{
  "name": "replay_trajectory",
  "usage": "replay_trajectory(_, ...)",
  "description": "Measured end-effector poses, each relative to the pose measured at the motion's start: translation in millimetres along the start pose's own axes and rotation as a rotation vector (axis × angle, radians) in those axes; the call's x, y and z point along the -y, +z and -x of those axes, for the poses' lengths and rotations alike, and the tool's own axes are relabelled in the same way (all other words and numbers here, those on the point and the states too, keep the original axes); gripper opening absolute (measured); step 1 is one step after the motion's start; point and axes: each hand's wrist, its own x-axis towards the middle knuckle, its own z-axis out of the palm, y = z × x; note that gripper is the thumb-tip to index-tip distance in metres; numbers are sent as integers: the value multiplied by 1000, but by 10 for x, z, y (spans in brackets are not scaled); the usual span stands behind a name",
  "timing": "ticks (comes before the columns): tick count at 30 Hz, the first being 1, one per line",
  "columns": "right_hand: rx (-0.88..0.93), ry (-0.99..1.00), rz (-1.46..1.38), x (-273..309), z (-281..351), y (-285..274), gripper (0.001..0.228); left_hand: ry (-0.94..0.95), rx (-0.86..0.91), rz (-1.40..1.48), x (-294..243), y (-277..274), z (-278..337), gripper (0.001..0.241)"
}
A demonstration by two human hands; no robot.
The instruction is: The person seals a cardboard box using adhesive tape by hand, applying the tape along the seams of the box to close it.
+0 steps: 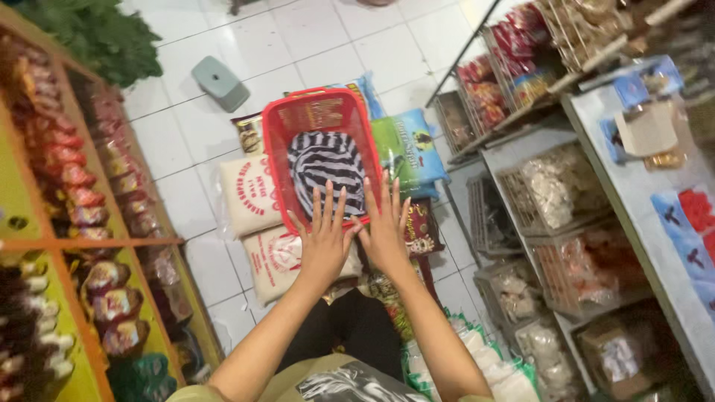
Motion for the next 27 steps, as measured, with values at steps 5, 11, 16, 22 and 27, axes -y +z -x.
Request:
replay_trajectory(5,30,-268,14,794,-414,-467,90,-265,-21,107,223,-975,187,81)
replay_trajectory(11,143,-533,-15,1612,-392,-689,95,-498,-147,7,332,-1664,518,78)
replay_trajectory(16,212,-620,-3,2046,-163,-567,104,-590,-161,12,348,-2057,919,74)
replay_trajectory(22,364,-775,-122,2633,153,-175,101,-765,-217,-10,460,-2296,1566,69)
replay_trajectory(27,494,-1002,-170,3210,392,41,100,-1014,-256,35,580,-2504,2102,61)
